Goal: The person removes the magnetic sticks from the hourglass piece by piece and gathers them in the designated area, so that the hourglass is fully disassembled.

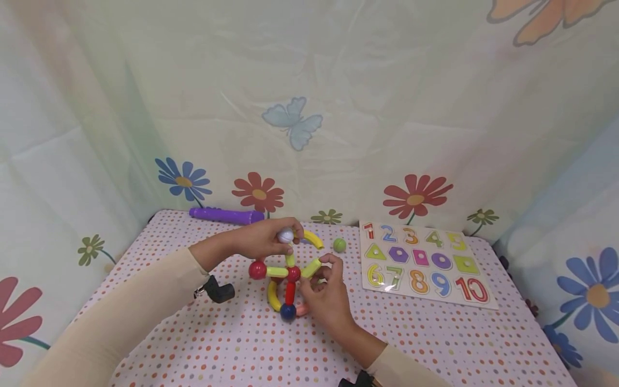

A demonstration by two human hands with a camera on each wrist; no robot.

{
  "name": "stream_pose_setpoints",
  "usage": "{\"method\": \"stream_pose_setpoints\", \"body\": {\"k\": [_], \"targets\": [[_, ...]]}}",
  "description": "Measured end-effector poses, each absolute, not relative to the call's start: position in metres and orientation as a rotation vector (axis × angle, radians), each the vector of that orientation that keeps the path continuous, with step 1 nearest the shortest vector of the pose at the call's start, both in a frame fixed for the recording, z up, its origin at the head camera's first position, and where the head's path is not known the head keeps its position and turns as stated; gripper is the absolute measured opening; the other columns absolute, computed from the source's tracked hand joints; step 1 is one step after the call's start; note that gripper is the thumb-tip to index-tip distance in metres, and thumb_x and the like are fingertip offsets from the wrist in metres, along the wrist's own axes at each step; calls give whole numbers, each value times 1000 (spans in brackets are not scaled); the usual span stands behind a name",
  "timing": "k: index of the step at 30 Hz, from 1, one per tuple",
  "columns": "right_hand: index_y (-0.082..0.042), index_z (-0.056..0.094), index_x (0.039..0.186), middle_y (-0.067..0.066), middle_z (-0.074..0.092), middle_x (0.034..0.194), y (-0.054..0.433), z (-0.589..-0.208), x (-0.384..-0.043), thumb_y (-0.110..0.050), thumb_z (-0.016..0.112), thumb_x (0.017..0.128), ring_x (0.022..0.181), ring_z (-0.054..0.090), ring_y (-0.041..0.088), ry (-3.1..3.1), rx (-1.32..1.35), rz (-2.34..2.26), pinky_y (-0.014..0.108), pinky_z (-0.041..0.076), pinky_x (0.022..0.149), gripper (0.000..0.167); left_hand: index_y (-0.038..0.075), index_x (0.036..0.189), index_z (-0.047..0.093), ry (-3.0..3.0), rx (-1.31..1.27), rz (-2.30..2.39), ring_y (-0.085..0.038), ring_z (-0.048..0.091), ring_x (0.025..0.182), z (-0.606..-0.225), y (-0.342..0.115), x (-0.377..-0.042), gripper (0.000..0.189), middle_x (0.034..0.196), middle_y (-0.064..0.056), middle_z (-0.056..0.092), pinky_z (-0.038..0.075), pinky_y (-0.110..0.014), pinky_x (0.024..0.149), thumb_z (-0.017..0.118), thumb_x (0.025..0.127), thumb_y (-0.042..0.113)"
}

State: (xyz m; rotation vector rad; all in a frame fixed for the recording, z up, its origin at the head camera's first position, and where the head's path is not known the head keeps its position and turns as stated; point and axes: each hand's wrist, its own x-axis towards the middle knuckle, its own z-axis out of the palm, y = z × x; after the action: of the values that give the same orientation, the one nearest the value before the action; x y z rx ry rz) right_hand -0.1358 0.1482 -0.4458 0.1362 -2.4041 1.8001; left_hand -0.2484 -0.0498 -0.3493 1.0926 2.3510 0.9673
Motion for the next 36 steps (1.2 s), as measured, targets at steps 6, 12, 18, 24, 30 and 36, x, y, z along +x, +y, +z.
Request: {"method": "stream_pose_setpoints", "body": {"k": [6, 12, 18, 24, 30, 36], "targets": [[-11, 23, 134, 11, 61, 91, 163, -440, -134, 5, 70, 88, 66, 55, 19, -2466, 102, 1684, 22, 48, 55, 67, 10, 132, 54, 2345, 1096, 957, -18, 65, 99, -348, -50, -248, 36, 125, -12, 66, 57, -28, 81, 68, 99, 7], [-8, 25, 135, 10, 59, 89, 184, -439, -133, 6, 73, 86, 68, 54, 17, -2516, 105, 1578, 23, 47, 56, 70, 11, 132, 54, 2357, 1091, 930, -17, 64, 101, -347, -49, -248, 35, 127, -13, 65, 56, -27, 83, 67, 99, 7], [-4, 34, 133, 6, 56, 97, 209, -442, -129, 1, 81, 83, 83, 54, 18, -2639, 225, 1357, 23, 49, 67, 69, 16, 130, 54, 2358, 1082, 933, -17, 64, 102, -347, -49, -248, 34, 127, -11, 65, 56, -27, 84, 68, 99, 7], [-7, 41, 130, 4, 54, 99, 237, -440, -129, -7, 86, 81, 85, 54, 20, -2796, 338, 1211, 25, 49, 66, 66, 17, 130, 54, 2361, 1069, 936, -18, 63, 101, -347, -49, -247, 35, 126, -11, 64, 56, -27, 84, 68, 99, 7], [-9, 49, 126, 0, 54, 96, 263, -433, -128, -15, 91, 77, 84, 53, 19, -2941, 436, 1112, 25, 49, 65, 65, 15, 131, 54, 2367, 1067, 931, -17, 63, 102, -347, -49, -247, 36, 124, -7, 65, 56, -27, 85, 68, 99, 8], [-13, 56, 124, -3, 56, 99, 282, -432, -125, -24, 92, 76, 89, 53, 19, -3091, 440, 1047, 27, 49, 70, 61, 14, 132, 54, 2364, 1062, 933, -18, 63, 104, -346, -49, -247, 36, 127, -11, 65, 56, -27, 85, 68, 99, 8]]}}
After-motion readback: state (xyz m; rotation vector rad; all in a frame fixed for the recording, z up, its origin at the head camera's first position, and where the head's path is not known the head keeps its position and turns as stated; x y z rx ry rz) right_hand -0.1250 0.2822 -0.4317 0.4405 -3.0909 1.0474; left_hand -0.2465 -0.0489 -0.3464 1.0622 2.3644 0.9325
